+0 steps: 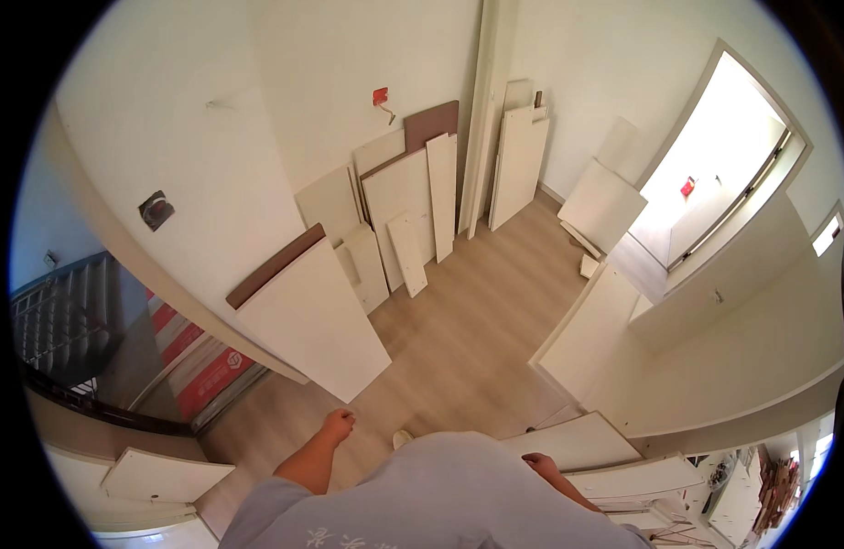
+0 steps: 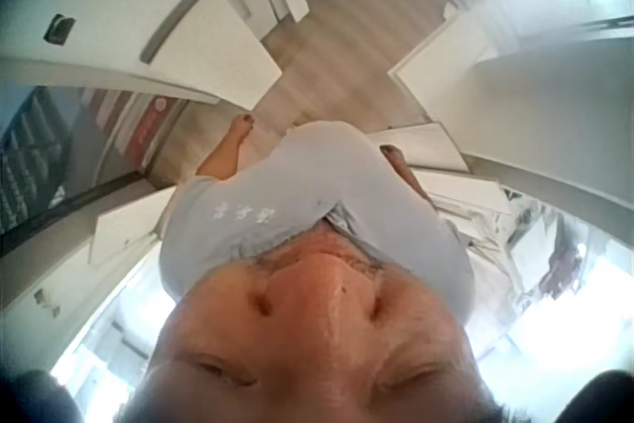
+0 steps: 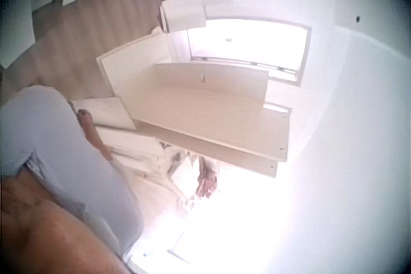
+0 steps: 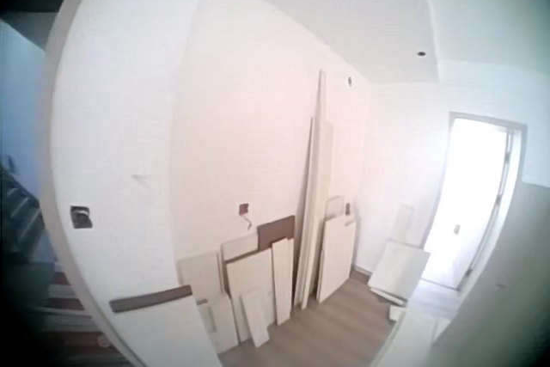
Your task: The person aligns white furniture panels and uses a power drill to secure them with screws. They subsequently move and organize various cabinet parts and panels across the wooden floor of the room.
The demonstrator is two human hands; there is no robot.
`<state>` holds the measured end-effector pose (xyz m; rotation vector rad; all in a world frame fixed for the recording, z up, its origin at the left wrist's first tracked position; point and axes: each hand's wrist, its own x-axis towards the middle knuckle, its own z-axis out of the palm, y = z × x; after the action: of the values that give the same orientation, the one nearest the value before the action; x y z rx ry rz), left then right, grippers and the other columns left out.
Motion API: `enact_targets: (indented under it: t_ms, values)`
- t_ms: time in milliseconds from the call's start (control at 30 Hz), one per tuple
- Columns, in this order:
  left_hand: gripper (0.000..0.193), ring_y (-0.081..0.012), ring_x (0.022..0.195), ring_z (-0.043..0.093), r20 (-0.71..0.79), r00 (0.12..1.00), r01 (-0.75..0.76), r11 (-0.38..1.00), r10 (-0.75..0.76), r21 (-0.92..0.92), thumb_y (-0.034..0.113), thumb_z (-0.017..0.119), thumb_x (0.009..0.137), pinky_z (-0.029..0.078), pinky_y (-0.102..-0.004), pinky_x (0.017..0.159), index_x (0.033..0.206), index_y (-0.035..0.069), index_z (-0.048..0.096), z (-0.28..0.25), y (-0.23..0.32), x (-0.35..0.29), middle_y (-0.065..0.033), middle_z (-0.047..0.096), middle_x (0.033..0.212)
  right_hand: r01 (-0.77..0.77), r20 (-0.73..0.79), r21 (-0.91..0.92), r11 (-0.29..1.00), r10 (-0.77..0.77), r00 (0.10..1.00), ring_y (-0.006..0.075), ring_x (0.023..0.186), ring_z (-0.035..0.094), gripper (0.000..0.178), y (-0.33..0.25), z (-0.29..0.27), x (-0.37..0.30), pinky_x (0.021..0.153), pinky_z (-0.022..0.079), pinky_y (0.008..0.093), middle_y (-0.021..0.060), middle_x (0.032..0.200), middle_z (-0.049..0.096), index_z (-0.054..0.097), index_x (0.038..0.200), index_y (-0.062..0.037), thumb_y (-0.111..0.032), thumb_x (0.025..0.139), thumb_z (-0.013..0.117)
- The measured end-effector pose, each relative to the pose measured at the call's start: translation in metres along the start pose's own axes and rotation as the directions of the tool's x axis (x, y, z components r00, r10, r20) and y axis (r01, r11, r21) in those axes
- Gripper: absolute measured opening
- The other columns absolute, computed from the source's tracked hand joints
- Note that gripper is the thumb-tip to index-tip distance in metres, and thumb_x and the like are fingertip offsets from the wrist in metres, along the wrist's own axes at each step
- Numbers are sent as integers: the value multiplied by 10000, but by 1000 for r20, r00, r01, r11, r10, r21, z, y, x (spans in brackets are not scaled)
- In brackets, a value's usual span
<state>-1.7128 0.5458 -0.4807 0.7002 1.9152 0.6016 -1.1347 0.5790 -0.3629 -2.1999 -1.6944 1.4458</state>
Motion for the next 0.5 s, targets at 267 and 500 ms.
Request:
enact_targets:
  t_ms: [267, 500]
  values:
    - [218, -160, 693, 673, 173, 950, 283, 953, -261, -112, 259, 671, 932, 514, -339, 544, 1004, 56, 703, 14, -59, 0, -84, 699, 822, 244, 105, -232, 941, -226, 969, 299, 1016, 713, 313, -26, 4, 70, 908, 560, 394, 131, 1095, 748, 736, 1153, -92, -277, 909, 669]
    - [422, -290, 877, 722, 251, 966, -156, 901, 54, 405, 423, 540, 961, 560, -413, 782, 1038, 64, 748, -10, -31, 8, -157, 751, 953, 279, -18, -112, 954, -283, 959, 295, 1015, 719, 352, -144, -6, 126, 897, 561, 401, 139, 1094, 747, 721, 1168, -99, -292, 875, 693]
